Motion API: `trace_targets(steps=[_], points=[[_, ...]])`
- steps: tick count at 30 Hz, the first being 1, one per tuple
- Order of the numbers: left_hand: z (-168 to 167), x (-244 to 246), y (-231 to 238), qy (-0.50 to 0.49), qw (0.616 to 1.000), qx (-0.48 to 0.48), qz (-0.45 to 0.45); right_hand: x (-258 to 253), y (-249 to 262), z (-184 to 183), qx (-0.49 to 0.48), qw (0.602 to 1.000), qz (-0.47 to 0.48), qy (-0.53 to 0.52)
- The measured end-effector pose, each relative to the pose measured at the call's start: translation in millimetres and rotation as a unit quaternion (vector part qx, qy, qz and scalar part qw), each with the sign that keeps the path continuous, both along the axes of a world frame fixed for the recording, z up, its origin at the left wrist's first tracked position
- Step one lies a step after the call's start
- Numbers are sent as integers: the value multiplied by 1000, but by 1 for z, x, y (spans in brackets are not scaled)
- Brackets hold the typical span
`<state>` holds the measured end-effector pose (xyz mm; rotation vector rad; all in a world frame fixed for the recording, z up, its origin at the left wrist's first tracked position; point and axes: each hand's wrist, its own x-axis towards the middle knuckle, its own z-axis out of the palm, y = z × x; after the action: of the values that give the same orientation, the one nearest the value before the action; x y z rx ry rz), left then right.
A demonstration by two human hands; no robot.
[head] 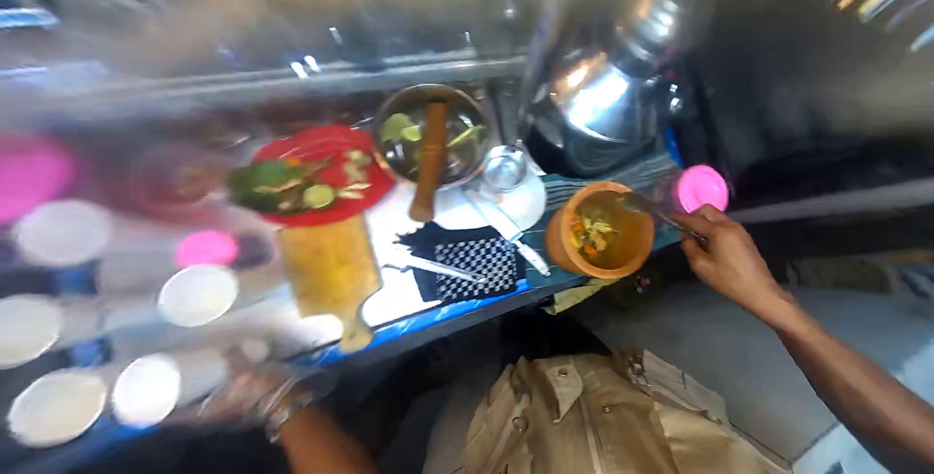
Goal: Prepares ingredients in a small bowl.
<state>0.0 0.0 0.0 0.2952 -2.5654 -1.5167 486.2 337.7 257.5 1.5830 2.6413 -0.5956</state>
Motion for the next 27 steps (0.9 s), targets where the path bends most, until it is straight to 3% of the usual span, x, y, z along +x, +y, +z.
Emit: trace_targets(steps=[3, 4, 5, 8, 11, 16, 21, 27], points=[[60, 36, 20, -51, 998, -28, -20, -2, -2, -7, 9, 996, 69, -53], [67, 51, 23, -2, 996, -57, -63, -7, -3, -13, -4, 994, 82, -70], [50, 59, 21, 156, 981, -49, -101, -13, -4, -20, -20, 992, 92, -87], [95, 123, 57, 51, 990, -9, -131, -34, -4, -48, -65, 985, 102, -123], [100, 188, 86, 54, 979, -25, -196, -49, -4, -66, -89, 983, 96, -125], [102, 256, 116, 23, 928, 2, -373, -55, -6, -56, -211, 968, 76, -111], [88, 274, 139, 20, 878, -2, -478, -41, 6, -71, -211, 972, 71, -76], [85, 278, 151, 39, 867, -45, -495, -15, 31, -83, -216, 972, 81, 36]])
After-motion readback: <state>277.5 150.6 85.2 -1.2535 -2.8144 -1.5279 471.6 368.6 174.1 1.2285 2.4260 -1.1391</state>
